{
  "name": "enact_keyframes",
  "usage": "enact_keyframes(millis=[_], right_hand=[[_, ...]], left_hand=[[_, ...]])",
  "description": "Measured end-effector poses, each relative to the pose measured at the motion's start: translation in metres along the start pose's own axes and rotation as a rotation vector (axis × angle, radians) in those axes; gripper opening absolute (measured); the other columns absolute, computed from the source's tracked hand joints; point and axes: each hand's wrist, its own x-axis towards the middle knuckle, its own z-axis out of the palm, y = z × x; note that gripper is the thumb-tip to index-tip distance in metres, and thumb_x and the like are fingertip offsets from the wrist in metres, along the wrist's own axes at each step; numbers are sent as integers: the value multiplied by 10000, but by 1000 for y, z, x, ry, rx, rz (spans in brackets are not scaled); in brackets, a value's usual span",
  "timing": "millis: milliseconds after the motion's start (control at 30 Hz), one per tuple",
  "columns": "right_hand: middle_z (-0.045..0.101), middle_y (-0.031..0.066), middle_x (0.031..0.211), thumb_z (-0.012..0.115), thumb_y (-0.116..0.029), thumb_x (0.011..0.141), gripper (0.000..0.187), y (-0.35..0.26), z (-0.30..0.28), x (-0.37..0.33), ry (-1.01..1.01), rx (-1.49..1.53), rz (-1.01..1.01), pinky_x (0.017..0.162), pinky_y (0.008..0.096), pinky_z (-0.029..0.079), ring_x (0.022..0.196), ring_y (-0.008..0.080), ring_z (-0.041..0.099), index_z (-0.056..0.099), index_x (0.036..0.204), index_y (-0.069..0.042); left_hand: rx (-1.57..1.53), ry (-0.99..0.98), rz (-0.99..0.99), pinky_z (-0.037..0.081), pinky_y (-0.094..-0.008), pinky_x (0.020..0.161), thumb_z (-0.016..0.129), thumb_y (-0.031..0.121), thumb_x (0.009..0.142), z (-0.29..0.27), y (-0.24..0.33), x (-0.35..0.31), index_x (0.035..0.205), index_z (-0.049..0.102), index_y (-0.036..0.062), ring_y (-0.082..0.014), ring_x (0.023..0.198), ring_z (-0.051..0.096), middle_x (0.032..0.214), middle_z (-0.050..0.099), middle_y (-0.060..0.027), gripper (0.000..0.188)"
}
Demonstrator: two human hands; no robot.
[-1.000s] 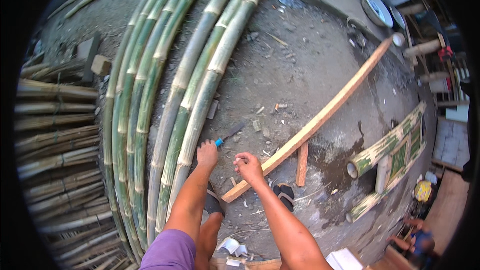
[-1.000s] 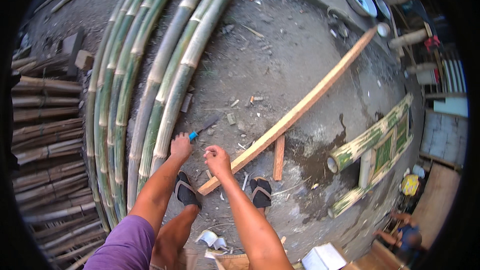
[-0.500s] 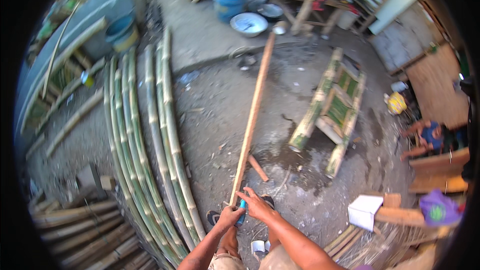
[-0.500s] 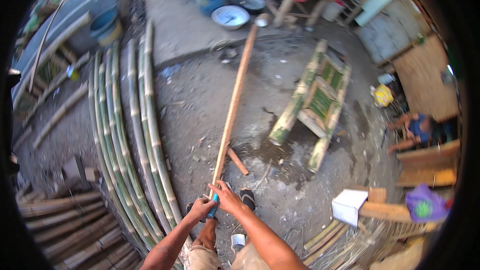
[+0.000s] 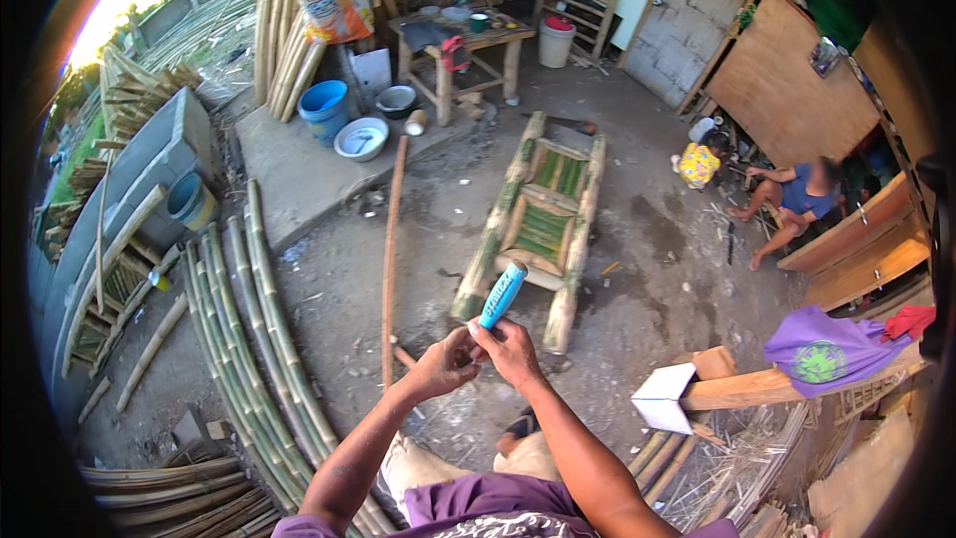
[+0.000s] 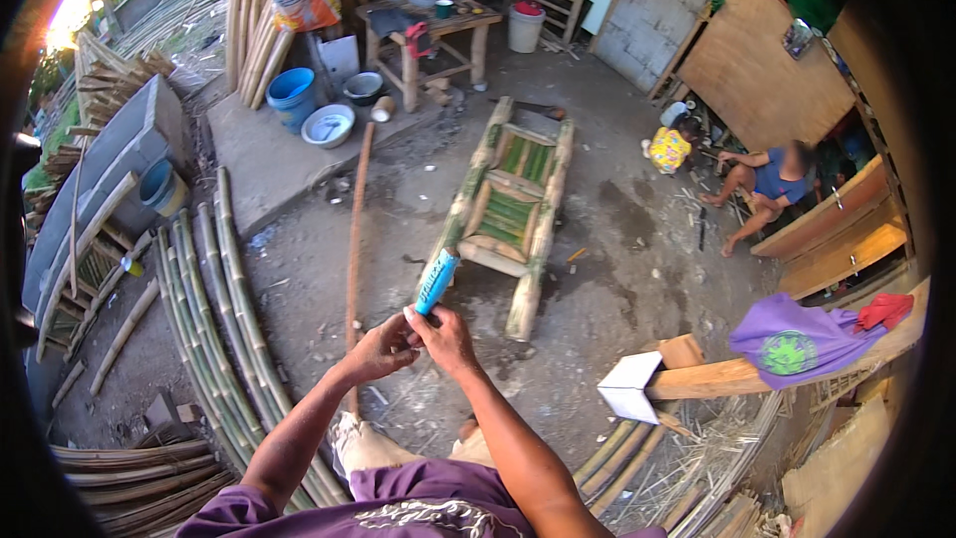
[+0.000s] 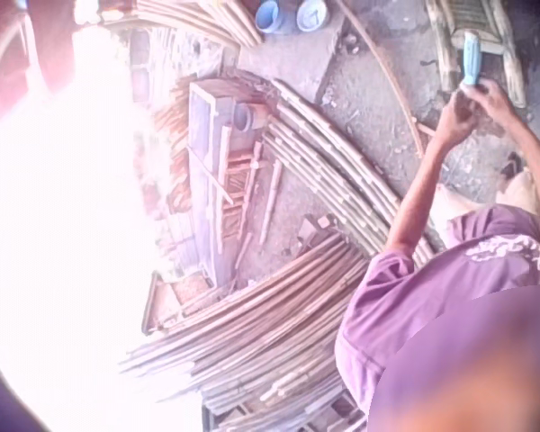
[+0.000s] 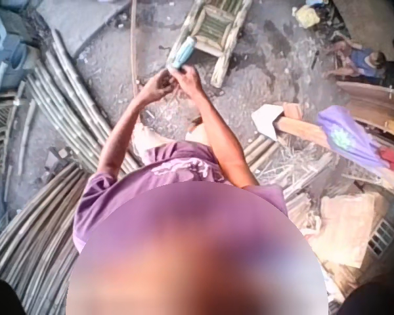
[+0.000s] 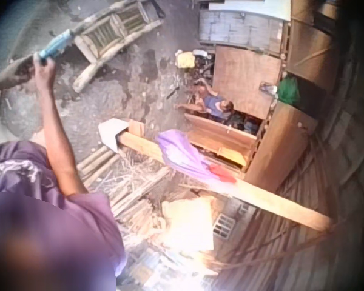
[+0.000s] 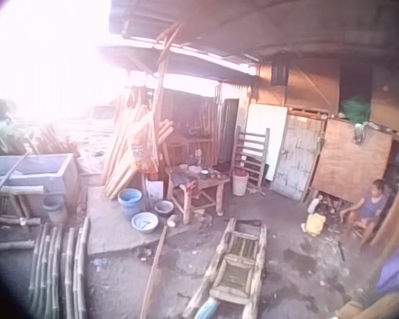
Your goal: The person constructs a bamboo frame by cutting bamboo poles with a hand saw and shaping them with a chisel and hammer. They mark measurements with a pencil and assemble the pieces into a rectangular structure.
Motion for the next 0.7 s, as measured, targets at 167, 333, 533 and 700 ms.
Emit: enact_keyframes(millis=[167,333,533,700], right_hand=[[685,103,951,714,-405,913,423,-51,-158,-7,77,-444,-170,781,337,524,857,183,658,698,1074,-14],[705,154,969,668,-407,933,420,-72,-286,31,26,-361,-96,817,384,515,913,266,679,682,1045,-3],[725,123,907,709,-353,897,382,-75,-421,123,68,-287,-111,752,374,531,840,238,699,689,1019,8],[707,96,780,707,-288,891,319,-129,-549,238,148,-250,-134,651,352,518,678,184,653,709,978,20]], left_hand=[[-99,135,-36,488,-300,680,698,200,911,139,66,100,1176,661,5,-95,722,544,788,620,-5,331],[129,177,-154,447,-303,641,645,212,953,216,112,195,1034,658,-32,-77,741,495,803,602,7,257],[157,210,-55,431,-319,628,637,212,953,282,142,333,992,616,-19,-88,726,478,751,554,9,235],[-46,245,-119,462,-352,665,561,202,963,344,172,485,978,626,4,-136,710,531,744,600,-40,209]])
